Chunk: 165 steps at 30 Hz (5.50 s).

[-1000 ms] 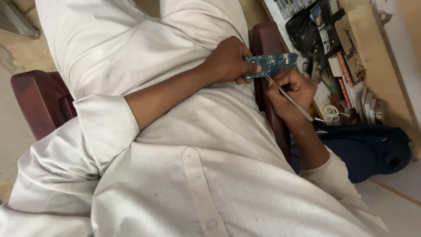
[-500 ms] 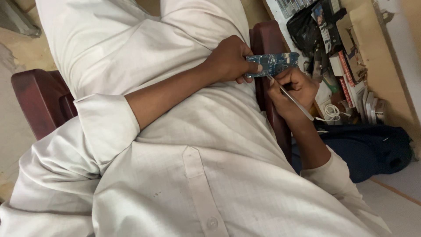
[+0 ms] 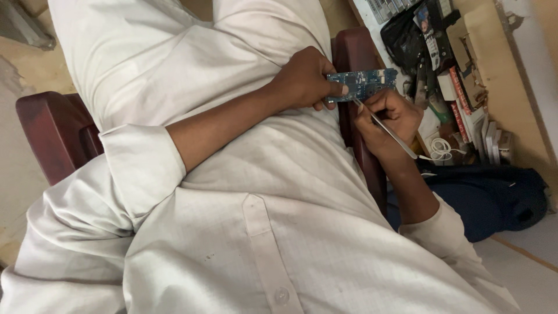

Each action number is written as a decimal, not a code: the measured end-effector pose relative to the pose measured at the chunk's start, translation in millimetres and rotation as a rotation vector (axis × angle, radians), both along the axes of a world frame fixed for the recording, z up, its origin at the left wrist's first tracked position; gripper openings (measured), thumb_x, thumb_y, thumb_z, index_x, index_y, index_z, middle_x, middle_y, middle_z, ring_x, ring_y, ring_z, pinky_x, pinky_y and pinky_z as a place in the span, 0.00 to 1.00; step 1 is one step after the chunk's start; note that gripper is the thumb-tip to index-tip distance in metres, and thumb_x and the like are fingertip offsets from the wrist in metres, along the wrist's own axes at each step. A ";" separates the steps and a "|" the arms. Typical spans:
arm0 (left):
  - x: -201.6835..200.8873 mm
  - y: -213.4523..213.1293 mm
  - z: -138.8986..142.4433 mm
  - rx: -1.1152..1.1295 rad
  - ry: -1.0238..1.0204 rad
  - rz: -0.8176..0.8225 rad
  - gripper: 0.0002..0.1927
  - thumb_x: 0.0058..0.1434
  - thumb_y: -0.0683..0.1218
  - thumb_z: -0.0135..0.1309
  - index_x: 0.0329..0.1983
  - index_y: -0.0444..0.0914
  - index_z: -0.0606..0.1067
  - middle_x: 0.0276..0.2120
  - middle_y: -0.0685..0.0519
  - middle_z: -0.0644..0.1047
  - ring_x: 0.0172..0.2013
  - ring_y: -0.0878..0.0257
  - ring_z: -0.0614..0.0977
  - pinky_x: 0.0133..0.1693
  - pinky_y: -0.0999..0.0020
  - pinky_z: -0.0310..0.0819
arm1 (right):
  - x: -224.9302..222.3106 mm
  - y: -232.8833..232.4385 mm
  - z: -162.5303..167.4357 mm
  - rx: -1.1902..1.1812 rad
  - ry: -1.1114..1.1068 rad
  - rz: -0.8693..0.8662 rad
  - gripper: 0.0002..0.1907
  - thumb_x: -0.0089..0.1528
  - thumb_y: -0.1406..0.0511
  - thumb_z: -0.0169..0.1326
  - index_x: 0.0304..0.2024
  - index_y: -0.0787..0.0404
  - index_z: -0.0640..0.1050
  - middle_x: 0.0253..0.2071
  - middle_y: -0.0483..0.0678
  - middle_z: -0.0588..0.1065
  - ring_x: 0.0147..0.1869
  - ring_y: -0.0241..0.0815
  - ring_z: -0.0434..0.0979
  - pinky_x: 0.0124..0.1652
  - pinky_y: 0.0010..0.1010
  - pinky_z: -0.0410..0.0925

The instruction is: The person holds a blue circuit board and uses tweezers to manipulate small components on its surface. They then place the board on a workbench and use a soldering iron to apply heat to specific points while holding the tweezers steady.

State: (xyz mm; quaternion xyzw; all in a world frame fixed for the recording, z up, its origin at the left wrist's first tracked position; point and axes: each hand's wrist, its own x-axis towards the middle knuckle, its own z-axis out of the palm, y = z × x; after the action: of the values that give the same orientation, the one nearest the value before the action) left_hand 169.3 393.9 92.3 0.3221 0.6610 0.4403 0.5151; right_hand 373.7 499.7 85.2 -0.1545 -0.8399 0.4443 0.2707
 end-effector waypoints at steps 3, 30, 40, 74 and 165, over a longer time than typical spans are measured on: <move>-0.9 0.4 -0.2 0.010 -0.018 0.004 0.12 0.57 0.44 0.64 0.35 0.27 0.81 0.25 0.47 0.84 0.20 0.68 0.85 0.21 0.74 0.80 | -0.1 -0.2 0.6 0.030 -0.005 -0.006 0.13 0.63 0.77 0.61 0.30 0.67 0.70 0.31 0.48 0.75 0.32 0.28 0.70 0.33 0.21 0.64; 10.1 -8.9 9.6 0.012 -0.016 -0.006 0.11 0.57 0.44 0.63 0.33 0.27 0.82 0.25 0.45 0.84 0.20 0.65 0.84 0.23 0.72 0.80 | 11.8 -12.1 10.1 0.005 -0.009 -0.063 0.12 0.61 0.76 0.62 0.28 0.66 0.71 0.30 0.46 0.75 0.33 0.29 0.70 0.34 0.22 0.66; 13.9 -17.0 15.1 0.121 -0.209 0.082 0.12 0.61 0.47 0.61 0.37 0.32 0.79 0.27 0.47 0.83 0.18 0.69 0.80 0.22 0.74 0.75 | 25.2 -18.9 42.1 0.093 0.092 -0.208 0.08 0.62 0.72 0.62 0.33 0.67 0.74 0.36 0.50 0.78 0.37 0.33 0.75 0.39 0.24 0.69; 80.3 -204.0 276.2 1.115 -0.140 0.613 0.13 0.71 0.39 0.54 0.36 0.35 0.61 0.41 0.33 0.82 0.43 0.57 0.87 0.38 0.70 0.85 | -47.0 -110.0 271.5 0.161 0.801 0.365 0.11 0.74 0.64 0.57 0.49 0.66 0.72 0.48 0.58 0.79 0.50 0.51 0.86 0.49 0.36 0.83; 91.7 -216.1 294.9 1.155 -0.256 0.638 0.14 0.69 0.38 0.56 0.32 0.34 0.64 0.35 0.32 0.81 0.39 0.52 0.87 0.39 0.65 0.85 | -29.3 -137.8 266.4 0.030 0.782 0.377 0.10 0.72 0.72 0.62 0.49 0.65 0.73 0.43 0.61 0.80 0.47 0.48 0.87 0.50 0.32 0.81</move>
State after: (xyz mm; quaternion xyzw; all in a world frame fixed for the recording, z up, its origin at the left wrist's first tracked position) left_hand 261.0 177.8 387.1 0.2800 0.3160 0.8887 0.1790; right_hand 344.4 361.9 351.6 0.1855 -0.6942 0.4987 0.4848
